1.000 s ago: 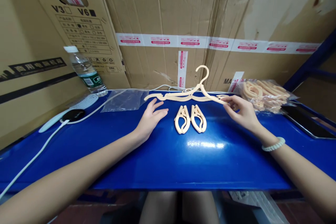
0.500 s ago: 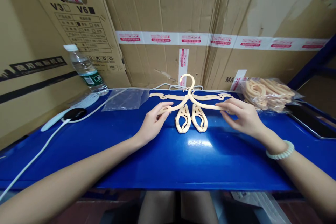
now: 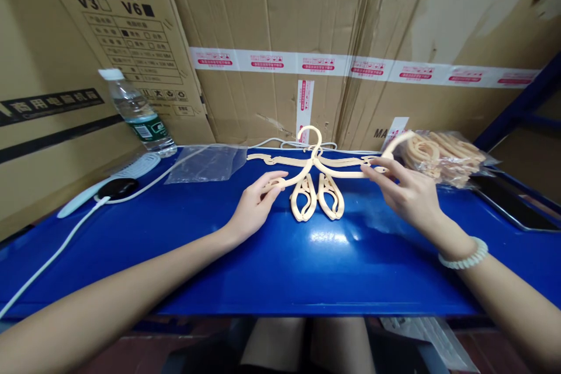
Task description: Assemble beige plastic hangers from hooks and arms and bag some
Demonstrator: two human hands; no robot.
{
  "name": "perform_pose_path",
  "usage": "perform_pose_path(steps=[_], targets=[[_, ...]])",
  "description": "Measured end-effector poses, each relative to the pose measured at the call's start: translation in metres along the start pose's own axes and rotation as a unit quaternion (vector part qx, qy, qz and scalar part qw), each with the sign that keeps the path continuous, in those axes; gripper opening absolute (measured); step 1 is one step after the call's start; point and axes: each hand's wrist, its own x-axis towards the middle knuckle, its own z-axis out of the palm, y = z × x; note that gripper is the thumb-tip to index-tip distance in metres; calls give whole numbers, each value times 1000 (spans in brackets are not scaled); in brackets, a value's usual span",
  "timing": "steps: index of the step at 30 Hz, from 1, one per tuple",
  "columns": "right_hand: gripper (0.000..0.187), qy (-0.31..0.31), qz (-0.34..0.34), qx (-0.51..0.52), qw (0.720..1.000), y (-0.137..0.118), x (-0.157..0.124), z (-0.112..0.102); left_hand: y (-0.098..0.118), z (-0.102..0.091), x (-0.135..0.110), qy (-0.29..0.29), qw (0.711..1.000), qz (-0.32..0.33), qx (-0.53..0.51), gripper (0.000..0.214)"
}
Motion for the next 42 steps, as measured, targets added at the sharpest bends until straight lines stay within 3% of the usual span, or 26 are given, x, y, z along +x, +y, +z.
perform_pose_path(steps=[4,8,13,19,21,27,35,38,42], targets=[[47,7,54,146,988,-9,2,7,2,1,-2,6,1000,4,-16,30],[43,12,150,296,943,-14,7,10,2,1,-2,3,999,9,-41,31],[29,1,241,429,871,-7,9,11,-1,1,0,42,995,-18,-92,38],[27,9,368,580,727,-3,9,13,7,2,0,40,984,-44,-170,39],[24,24,389,595,703,-4,9,12,12,2,-2,34,983,-47,-176,34],[15,57,379,611,693,-7,14,10,22,2,-5,13,985,-49,-164,32],[38,41,397,670,626,-38,21,6,28,9,-11,-11,981,-74,-177,43],[31,13,359,680,639,-49,21,4,28,15,-15,-34,979,-71,-191,42],[18,-120,262,658,695,-58,21,-3,27,18,-17,-34,978,-52,-200,52]])
